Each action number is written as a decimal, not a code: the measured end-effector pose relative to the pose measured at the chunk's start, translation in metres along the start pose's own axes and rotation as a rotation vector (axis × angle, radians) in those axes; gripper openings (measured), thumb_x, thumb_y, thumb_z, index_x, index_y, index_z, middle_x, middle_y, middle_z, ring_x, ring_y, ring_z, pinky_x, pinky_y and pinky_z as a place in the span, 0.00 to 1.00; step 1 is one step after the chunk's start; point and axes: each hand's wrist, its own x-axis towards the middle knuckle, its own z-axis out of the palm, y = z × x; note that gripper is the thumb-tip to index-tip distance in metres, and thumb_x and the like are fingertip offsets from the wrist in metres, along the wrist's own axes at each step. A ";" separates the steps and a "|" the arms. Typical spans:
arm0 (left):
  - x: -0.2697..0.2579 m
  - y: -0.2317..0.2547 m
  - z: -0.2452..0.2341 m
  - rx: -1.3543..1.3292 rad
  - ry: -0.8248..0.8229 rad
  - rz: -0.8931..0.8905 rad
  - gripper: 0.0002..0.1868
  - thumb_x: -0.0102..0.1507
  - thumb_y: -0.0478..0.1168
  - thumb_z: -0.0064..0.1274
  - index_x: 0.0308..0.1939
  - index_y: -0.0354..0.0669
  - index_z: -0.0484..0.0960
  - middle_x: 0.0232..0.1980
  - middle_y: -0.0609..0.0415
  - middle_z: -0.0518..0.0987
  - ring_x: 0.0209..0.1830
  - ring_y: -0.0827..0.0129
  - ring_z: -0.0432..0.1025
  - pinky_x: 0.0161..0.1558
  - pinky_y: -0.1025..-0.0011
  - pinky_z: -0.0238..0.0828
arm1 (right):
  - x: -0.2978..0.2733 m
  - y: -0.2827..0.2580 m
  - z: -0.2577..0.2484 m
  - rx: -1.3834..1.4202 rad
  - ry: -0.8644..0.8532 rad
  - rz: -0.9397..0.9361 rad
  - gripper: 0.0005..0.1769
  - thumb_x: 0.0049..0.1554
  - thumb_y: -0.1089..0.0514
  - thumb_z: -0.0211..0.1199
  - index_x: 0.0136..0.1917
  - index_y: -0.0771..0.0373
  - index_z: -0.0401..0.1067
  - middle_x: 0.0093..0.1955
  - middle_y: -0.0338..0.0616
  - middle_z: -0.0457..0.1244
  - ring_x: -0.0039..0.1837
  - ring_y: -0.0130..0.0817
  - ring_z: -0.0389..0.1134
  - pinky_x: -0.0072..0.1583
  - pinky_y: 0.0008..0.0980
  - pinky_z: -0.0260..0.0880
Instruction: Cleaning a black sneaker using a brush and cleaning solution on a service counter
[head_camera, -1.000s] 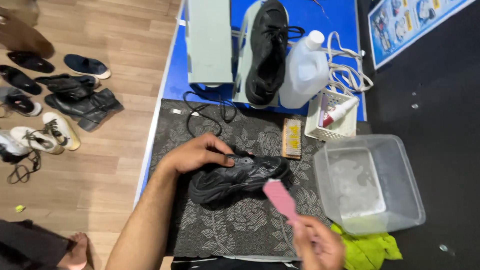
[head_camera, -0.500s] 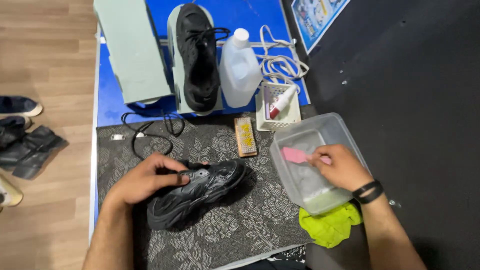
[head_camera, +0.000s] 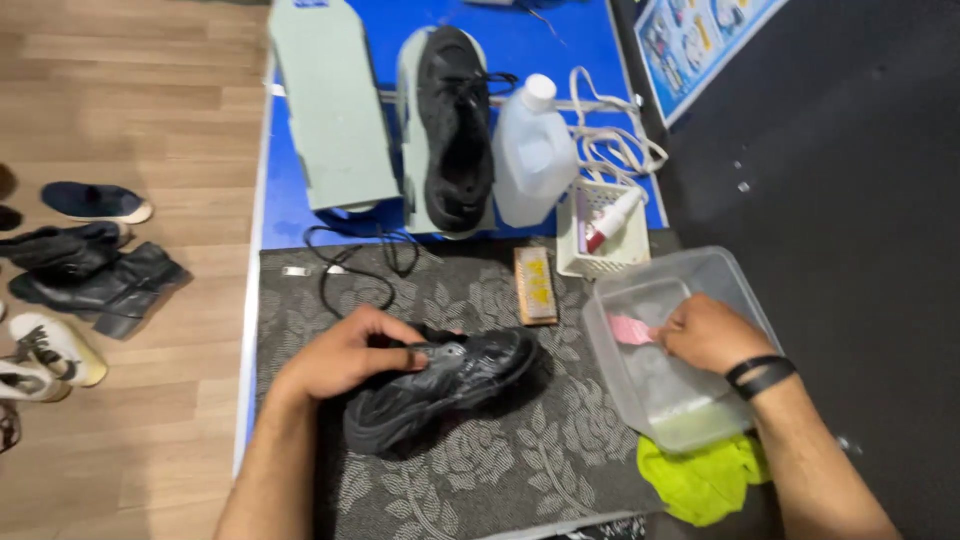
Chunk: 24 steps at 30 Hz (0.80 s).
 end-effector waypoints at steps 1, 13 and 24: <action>-0.002 0.002 0.002 -0.004 -0.014 0.003 0.08 0.56 0.34 0.64 0.37 0.39 0.94 0.30 0.54 0.88 0.33 0.73 0.74 0.40 0.71 0.73 | 0.001 0.003 0.002 0.007 -0.002 -0.006 0.17 0.51 0.48 0.63 0.33 0.61 0.84 0.38 0.59 0.74 0.52 0.59 0.75 0.52 0.48 0.74; -0.002 0.005 0.000 -0.067 -0.044 -0.036 0.09 0.59 0.38 0.61 0.37 0.37 0.92 0.31 0.62 0.85 0.30 0.80 0.72 0.35 0.79 0.70 | -0.097 0.123 0.056 0.828 0.545 -0.077 0.26 0.69 0.52 0.61 0.33 0.70 0.70 0.18 0.49 0.51 0.22 0.32 0.49 0.25 0.30 0.42; -0.001 0.003 -0.004 -0.066 -0.041 -0.041 0.10 0.60 0.39 0.60 0.40 0.37 0.92 0.33 0.62 0.85 0.32 0.81 0.72 0.36 0.79 0.71 | -0.106 0.161 0.134 1.482 0.199 -0.205 0.26 0.74 0.55 0.52 0.35 0.69 0.61 0.26 0.45 0.48 0.27 0.37 0.49 0.31 0.37 0.46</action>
